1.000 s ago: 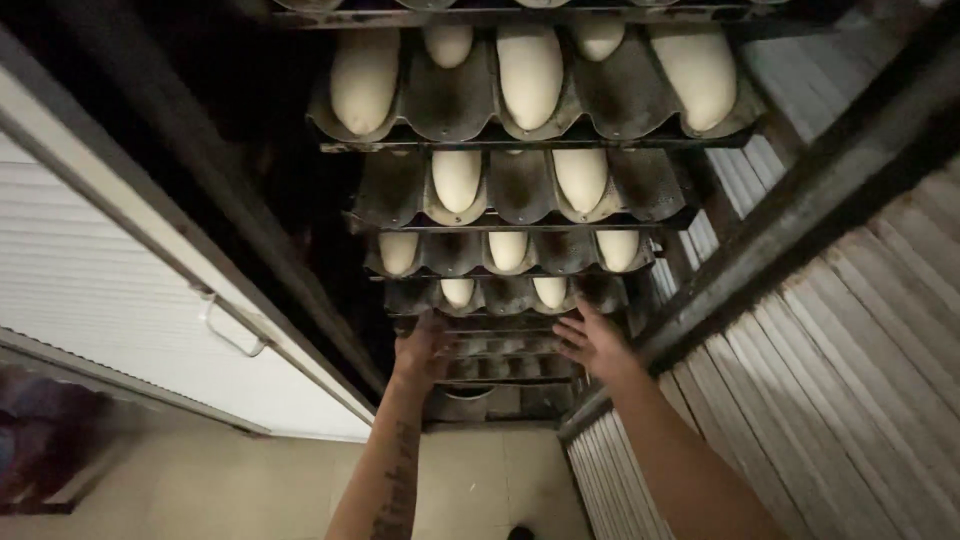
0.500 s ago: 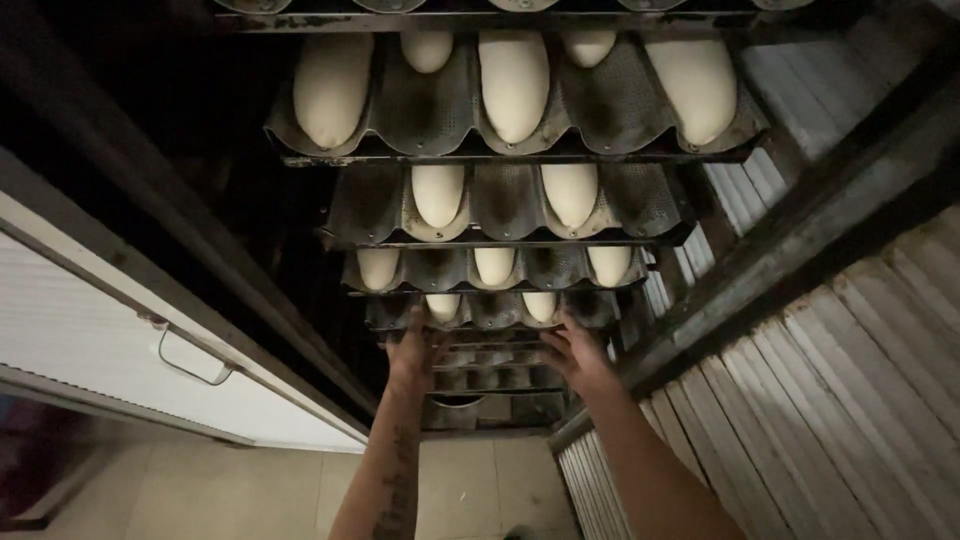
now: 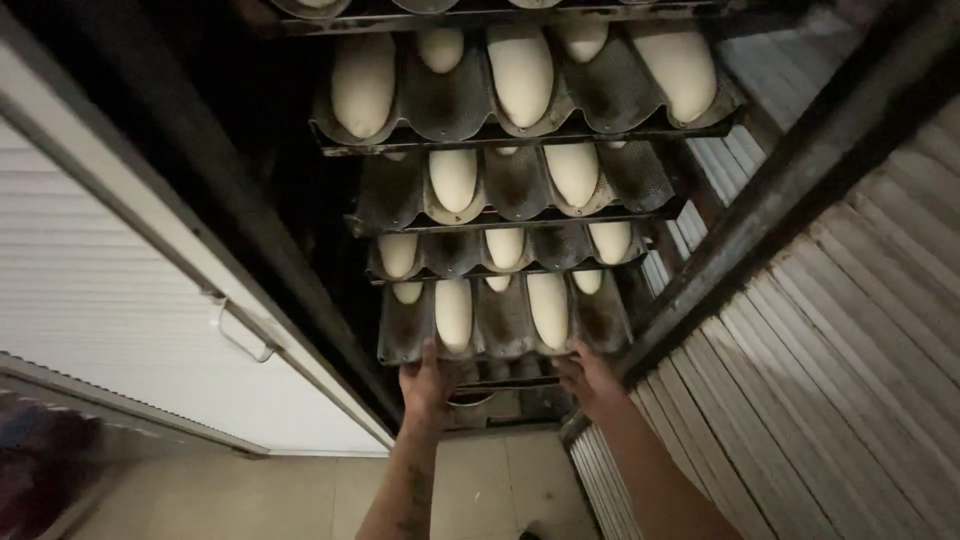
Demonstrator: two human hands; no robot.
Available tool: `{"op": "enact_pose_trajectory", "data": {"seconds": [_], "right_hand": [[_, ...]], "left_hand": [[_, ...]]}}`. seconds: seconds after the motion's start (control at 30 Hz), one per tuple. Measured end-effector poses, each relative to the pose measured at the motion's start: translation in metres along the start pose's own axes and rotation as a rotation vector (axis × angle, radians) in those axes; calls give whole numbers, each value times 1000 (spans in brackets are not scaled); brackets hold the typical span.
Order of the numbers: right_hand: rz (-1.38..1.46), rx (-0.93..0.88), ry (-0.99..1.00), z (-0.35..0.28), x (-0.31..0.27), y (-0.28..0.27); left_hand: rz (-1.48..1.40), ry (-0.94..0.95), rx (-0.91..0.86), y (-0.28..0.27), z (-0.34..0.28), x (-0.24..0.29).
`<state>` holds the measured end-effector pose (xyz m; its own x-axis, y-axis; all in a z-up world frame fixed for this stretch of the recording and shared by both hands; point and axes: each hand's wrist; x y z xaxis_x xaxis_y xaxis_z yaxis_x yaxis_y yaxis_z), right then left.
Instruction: The recorder retrieves trays of bread dough from a proofer rack and uses a scoring blade to score the surface of each loaf before placing them back.
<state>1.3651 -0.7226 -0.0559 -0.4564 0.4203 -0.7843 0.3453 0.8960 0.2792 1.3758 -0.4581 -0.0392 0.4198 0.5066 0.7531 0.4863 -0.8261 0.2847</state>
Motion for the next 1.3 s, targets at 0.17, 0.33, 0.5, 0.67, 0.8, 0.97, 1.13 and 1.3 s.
{"op": "enact_pose_trajectory", "data": {"seconds": [0.17, 0.33, 0.5, 0.67, 0.8, 0.97, 1.13, 1.3], "right_hand": [[59, -43, -95, -57, 27, -7], [113, 159, -69, -126, 47, 3], [177, 164, -64, -168, 76, -12], [196, 173, -86, -217, 68, -9], [166, 182, -79, -250, 70, -1], [212, 212, -2, -240, 124, -34], [266, 204, 58, -208, 182, -93], [333, 372, -10, -251, 113, -84]], "left_hand": [[39, 83, -163, -38, -48, -2], [29, -56, -49, -73, -86, -16], [16, -294, -89, -92, -166, 15], [136, -329, -130, -119, -203, 28], [98, -293, 14, -157, -182, 35], [334, -318, -58, -173, -165, 53], [687, -306, -42, -171, -165, 57], [795, -204, -73, -179, -149, 45]]}}
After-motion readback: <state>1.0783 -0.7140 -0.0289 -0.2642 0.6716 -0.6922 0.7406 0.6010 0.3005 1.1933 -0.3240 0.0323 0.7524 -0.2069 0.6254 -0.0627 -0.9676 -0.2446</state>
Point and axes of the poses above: each hand's wrist, its own z-axis towards the middle knuckle, its own y-axis out of the palm, x = y × z, and after that the axes turned 6 degrees about -y, right-handed
